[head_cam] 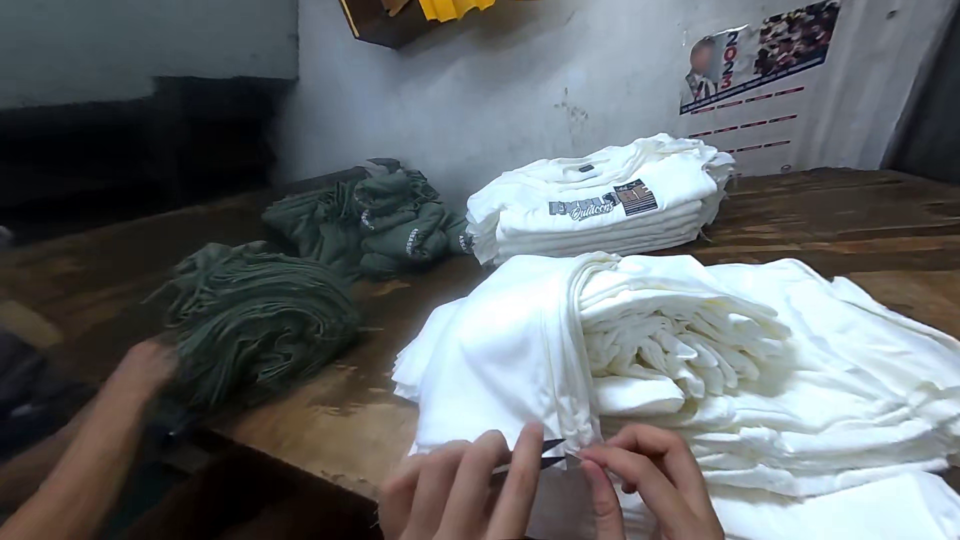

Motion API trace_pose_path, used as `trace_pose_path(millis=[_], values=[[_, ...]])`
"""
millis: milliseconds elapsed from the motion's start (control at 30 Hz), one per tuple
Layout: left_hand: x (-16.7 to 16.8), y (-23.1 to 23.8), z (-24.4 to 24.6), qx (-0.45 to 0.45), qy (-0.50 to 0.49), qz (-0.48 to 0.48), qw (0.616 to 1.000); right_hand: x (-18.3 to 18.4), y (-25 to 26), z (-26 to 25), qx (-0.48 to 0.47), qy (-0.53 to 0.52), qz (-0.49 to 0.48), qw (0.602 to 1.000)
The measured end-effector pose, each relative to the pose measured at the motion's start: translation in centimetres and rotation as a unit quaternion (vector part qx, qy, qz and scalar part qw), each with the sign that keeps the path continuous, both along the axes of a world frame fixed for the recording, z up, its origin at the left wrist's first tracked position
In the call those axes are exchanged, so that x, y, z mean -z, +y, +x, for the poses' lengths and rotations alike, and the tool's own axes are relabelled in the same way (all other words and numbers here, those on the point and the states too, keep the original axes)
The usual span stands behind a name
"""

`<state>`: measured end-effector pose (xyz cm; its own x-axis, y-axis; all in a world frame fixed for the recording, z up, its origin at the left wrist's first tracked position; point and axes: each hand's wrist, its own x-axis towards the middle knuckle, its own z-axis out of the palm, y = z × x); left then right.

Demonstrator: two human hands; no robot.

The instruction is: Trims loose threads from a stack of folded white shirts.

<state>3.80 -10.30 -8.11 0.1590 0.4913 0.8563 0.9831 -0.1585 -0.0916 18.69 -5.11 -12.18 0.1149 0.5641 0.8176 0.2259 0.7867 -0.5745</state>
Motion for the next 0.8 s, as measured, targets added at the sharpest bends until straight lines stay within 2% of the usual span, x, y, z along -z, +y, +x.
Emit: trace_pose_path(millis=[100,167,233,333,400,467,567,700,800], values=[[-0.2,0.4,0.3,0.004,0.034,-0.016,0.999,-0.1,-0.1,-0.3,0.000,0.003,0.025,1.000],[-0.1,0.9,-0.1,0.023,0.020,-0.024,0.999,0.0,-0.3,-0.3,0.010,-0.001,0.028,1.000],[0.0,1.1,-0.9,0.076,-0.052,-0.052,0.994,0.1,-0.4,0.2,0.037,-0.014,0.012,0.999],[-0.1,1.1,-2.4,0.172,-0.179,-0.124,0.961,0.1,-0.4,1.2,0.070,-0.057,-0.014,0.996],[-0.1,1.2,-2.4,0.193,-0.212,-0.139,0.948,-0.3,-0.1,1.3,0.085,-0.087,-0.012,0.993],[0.0,1.4,-2.1,0.187,-0.196,-0.113,0.956,-0.6,0.3,0.9,0.112,-0.111,0.004,0.987],[-0.3,1.4,-1.6,0.152,-0.118,-0.053,0.980,-0.3,0.6,0.6,0.153,-0.124,0.015,0.980],[-0.3,1.1,-1.0,0.108,-0.045,-0.013,0.993,-0.3,0.2,0.8,0.130,-0.106,-0.004,0.986],[-0.2,1.4,-0.7,0.091,-0.044,-0.005,0.995,-0.2,0.5,0.5,0.129,-0.104,0.013,0.986]])
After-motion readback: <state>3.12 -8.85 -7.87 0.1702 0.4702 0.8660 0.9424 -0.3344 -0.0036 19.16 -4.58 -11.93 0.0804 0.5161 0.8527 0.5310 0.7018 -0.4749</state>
